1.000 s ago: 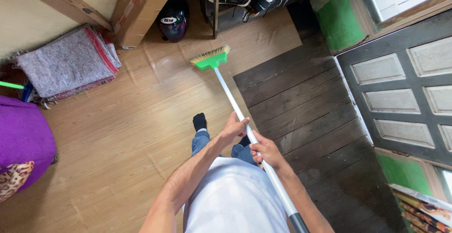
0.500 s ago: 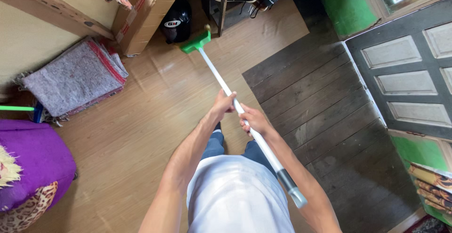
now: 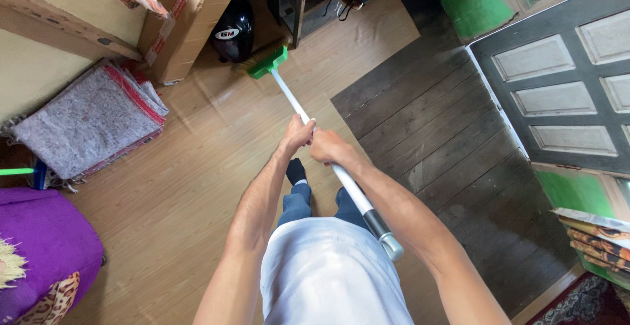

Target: The person sweeps the wooden and laminate floor using a broom, pushing debris toward the doorway and moving a yellow sponge aside.

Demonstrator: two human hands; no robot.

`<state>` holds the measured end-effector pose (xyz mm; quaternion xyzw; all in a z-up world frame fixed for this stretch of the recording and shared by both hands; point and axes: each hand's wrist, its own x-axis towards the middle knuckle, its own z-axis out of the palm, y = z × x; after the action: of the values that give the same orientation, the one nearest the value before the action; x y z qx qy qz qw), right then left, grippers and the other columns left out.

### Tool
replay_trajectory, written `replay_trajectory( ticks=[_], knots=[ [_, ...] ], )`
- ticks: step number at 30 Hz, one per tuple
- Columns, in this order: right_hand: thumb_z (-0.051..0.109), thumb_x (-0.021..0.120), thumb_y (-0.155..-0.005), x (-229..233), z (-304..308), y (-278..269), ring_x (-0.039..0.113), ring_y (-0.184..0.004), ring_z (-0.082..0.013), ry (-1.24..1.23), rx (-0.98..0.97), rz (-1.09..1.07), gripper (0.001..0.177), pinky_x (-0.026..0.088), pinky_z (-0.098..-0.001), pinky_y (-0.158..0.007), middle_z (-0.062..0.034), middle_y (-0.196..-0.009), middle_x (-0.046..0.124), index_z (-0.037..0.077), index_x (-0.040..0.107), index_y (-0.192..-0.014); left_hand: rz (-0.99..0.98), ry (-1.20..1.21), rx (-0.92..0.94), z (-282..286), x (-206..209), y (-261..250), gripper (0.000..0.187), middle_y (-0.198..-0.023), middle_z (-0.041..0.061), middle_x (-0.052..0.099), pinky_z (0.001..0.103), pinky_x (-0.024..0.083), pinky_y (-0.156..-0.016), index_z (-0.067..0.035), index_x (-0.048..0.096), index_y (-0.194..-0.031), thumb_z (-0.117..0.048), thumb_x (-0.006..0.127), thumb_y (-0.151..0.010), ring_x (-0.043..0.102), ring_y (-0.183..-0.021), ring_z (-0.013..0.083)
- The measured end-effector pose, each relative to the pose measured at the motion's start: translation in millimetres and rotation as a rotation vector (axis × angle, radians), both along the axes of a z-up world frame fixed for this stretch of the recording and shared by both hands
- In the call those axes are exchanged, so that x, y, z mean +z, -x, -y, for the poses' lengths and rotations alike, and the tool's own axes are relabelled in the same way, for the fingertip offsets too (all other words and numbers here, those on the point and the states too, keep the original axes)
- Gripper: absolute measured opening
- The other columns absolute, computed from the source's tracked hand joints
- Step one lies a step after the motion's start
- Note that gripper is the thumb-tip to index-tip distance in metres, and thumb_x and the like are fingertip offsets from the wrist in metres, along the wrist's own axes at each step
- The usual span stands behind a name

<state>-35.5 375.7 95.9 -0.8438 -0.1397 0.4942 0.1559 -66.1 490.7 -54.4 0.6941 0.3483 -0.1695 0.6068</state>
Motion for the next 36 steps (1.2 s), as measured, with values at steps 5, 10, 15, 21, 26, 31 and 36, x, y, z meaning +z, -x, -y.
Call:
replay_trajectory(
  ticks=[5,10,15,21,26,31,36],
  knots=[
    [0.011,0.062,-0.083,-80.6,-1.8,18.2,0.072,-0.092,-0.0383,0.043,0.458,0.341,0.035,0.060,-0.0473,-0.076,-0.0258,-0.096,0.072,-0.008,0.065,-0.112,-0.012,-0.093,-0.086,-2.6,-30.7,6.1,0.056,-0.086,0.019,0.073,0.038,0.058,-0.051,0.006,0.054,-0.118,-0.039,0.069,-0.088,0.072,-0.062,0.0243],
    [0.012,0.062,-0.085,-64.6,0.7,22.5,0.074,-0.085,-0.0341,0.016,0.283,0.216,0.040,0.061,-0.0429,-0.076,-0.0234,-0.093,0.075,-0.005,0.065,-0.121,-0.069,-0.113,-0.108,-4.2,-43.7,18.4,0.066,-0.096,0.022,0.073,0.043,0.061,-0.063,0.004,0.050,-0.129,-0.040,0.069,-0.084,0.075,-0.075,0.0308],
    [0.012,0.049,-0.096,-13.7,28.4,38.3,0.059,-0.054,-0.0182,-0.302,-0.648,-0.395,0.054,0.052,-0.0338,-0.044,-0.0087,-0.079,0.057,0.022,0.047,-0.149,-0.024,-0.250,-0.090,2.1,-44.1,38.2,0.079,-0.103,0.023,0.074,0.044,0.056,-0.090,0.001,0.044,-0.139,-0.043,0.074,-0.081,0.073,-0.099,0.0348],
    [0.014,0.045,-0.101,-32.0,92.0,96.8,0.047,-0.043,-0.0097,-0.345,-0.834,-0.461,0.058,0.043,-0.0263,-0.035,-0.0026,-0.077,0.056,0.026,0.044,-0.158,0.046,-0.364,-0.514,45.5,-31.4,76.7,0.076,-0.114,0.026,0.069,0.051,0.055,-0.093,-0.002,0.046,-0.143,-0.051,0.065,-0.088,0.069,-0.106,0.0423],
    [0.019,0.051,-0.104,-31.8,172.6,159.8,0.044,-0.038,-0.0106,-0.325,-1.047,-0.639,0.035,0.037,-0.0284,-0.030,-0.0040,-0.073,0.056,0.008,0.058,-0.137,-0.067,-0.253,-0.773,103.3,9.0,124.6,0.080,-0.112,0.025,0.072,0.050,0.055,-0.094,0.000,0.043,-0.144,-0.059,0.058,-0.091,0.069,-0.107,0.0421],
    [0.020,0.052,-0.101,5.2,215.9,186.8,0.041,-0.038,-0.0089,-0.240,-1.107,-0.642,0.041,0.035,-0.0267,-0.029,-0.0026,-0.070,0.053,0.015,0.059,-0.142,0.038,-0.155,-0.848,134.7,44.7,143.0,0.085,-0.107,0.031,0.070,0.049,0.055,-0.093,0.008,0.043,-0.137,-0.061,0.060,-0.091,0.069,-0.105,0.0457],
    [0.020,0.051,-0.101,31.2,212.3,176.7,0.042,-0.038,-0.0088,-0.251,-0.992,-0.546,0.046,0.036,-0.0258,-0.030,-0.0031,-0.066,0.051,0.017,0.058,-0.147,-0.016,-0.123,-0.852,124.7,82.5,129.8,0.083,-0.104,0.028,0.072,0.051,0.055,-0.091,0.005,0.044,-0.137,-0.060,0.060,-0.088,0.070,-0.103,0.0441]
  ],
)
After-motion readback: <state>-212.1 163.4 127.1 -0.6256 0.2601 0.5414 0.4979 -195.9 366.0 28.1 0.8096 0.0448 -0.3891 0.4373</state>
